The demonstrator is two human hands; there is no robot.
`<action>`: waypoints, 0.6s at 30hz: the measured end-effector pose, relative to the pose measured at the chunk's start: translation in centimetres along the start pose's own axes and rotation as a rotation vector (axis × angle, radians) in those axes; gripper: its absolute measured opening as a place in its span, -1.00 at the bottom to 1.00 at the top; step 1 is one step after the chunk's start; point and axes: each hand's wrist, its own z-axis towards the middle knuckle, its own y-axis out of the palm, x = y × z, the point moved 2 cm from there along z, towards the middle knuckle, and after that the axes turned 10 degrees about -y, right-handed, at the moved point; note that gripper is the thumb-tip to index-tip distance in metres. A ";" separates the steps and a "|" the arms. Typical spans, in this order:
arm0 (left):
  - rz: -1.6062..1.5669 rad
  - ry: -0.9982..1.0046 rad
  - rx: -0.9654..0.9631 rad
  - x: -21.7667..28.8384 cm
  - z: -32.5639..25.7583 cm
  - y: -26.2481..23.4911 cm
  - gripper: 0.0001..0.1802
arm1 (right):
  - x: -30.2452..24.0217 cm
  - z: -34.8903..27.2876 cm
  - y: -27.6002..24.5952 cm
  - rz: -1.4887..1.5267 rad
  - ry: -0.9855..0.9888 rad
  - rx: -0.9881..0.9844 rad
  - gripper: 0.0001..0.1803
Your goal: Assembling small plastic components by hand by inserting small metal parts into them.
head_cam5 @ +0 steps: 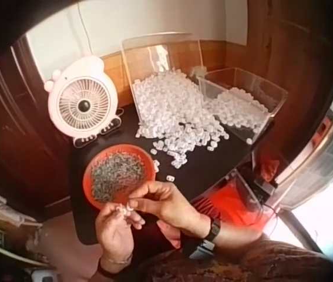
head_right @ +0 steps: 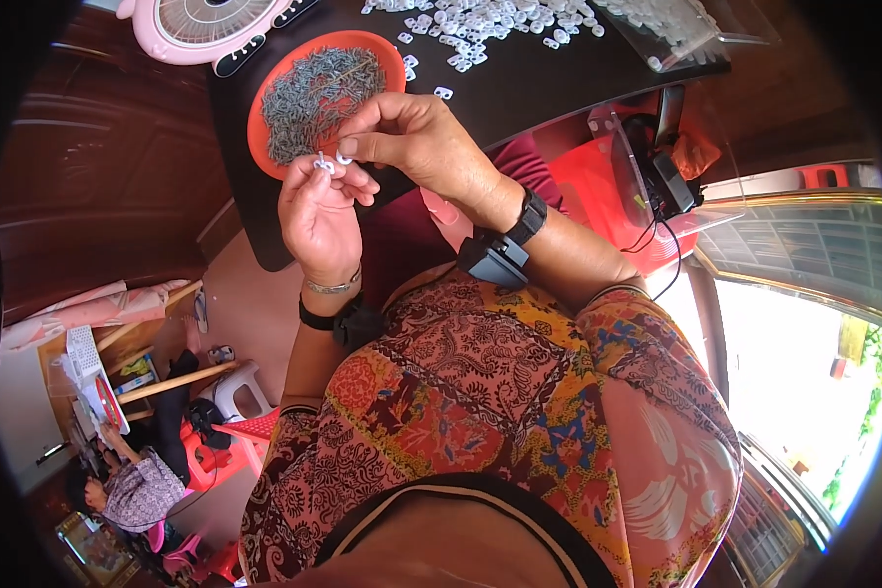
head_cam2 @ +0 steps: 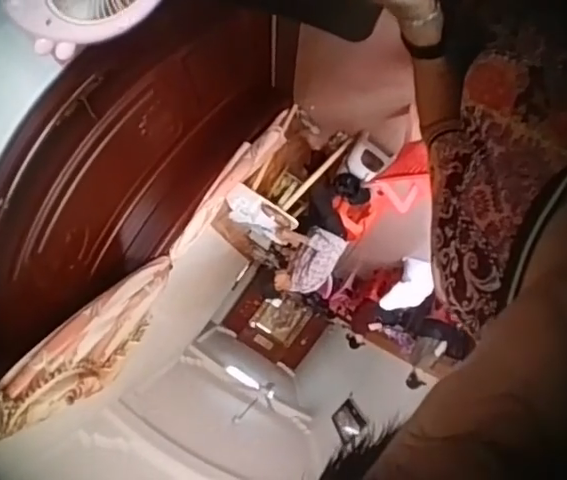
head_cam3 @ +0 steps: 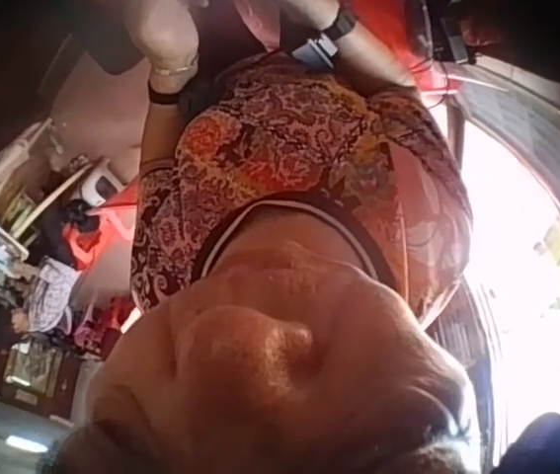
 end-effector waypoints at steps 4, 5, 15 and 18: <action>0.007 0.013 0.037 0.1 -0.3 -0.2 -0.81 | -0.4 0.0 -0.2 -0.006 0.028 -0.032 -0.93; 0.008 0.007 0.037 0.2 -0.3 -0.2 -0.81 | -0.5 0.1 -0.4 -0.068 0.009 -0.086 -0.93; 0.191 -0.108 0.132 0.2 -0.8 0.7 -0.86 | 0.2 -0.2 -2.2 0.024 0.107 -0.061 -0.84; 0.278 -0.133 0.136 0.3 -0.7 1.0 -0.87 | 0.3 -0.2 -2.4 0.083 0.083 -0.046 -0.84</action>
